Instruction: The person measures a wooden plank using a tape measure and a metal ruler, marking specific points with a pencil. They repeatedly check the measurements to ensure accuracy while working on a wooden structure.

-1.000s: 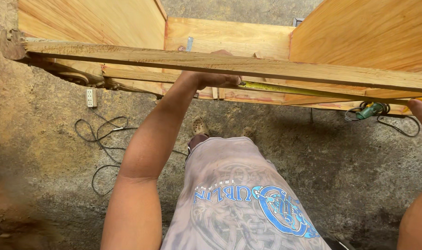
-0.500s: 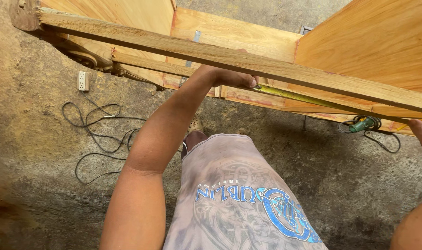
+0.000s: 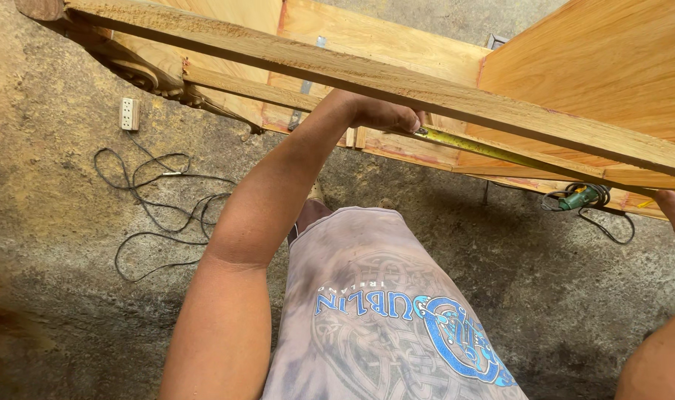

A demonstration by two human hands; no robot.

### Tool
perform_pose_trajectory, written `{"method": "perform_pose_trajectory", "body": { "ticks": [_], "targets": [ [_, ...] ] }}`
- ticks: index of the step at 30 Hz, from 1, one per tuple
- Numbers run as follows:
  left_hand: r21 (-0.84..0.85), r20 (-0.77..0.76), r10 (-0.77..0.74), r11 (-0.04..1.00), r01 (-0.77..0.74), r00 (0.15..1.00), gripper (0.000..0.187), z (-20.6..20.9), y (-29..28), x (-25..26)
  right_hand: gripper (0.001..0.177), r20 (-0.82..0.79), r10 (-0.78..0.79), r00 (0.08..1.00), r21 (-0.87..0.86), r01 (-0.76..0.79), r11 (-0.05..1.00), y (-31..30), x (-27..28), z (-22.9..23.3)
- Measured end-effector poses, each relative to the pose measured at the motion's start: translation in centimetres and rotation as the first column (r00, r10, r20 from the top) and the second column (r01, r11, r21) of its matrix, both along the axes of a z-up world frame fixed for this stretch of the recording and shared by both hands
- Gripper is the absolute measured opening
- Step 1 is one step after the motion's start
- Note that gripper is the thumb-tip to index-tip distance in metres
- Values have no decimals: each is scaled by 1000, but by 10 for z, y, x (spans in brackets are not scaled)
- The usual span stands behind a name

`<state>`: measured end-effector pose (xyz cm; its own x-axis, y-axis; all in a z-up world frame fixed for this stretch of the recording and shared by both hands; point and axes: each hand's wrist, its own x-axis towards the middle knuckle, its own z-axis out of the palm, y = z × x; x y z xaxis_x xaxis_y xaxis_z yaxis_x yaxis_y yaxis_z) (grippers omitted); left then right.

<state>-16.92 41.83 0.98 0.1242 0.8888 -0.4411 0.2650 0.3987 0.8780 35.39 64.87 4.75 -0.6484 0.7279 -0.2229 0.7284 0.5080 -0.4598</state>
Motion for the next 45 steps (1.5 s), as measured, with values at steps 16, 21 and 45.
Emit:
{"method": "perform_pose_trajectory", "body": {
  "ticks": [16, 21, 45],
  "targets": [
    [34, -251, -233, 968, 250, 939, 37, 9, 0, -4, 30, 155, -98, 983, 262, 55, 963, -9, 19, 18],
    [-137, -479, -82, 990, 18, 874, 50, 26, -21, -14, 24, 261, -70, 963, 407, -44, 912, -46, -9, 37],
    [-199, -642, 10, 963, -180, 767, 60, 67, -49, -17, 35, -8, 24, 1000, 621, -14, 783, -55, -25, 37]
  ]
}}
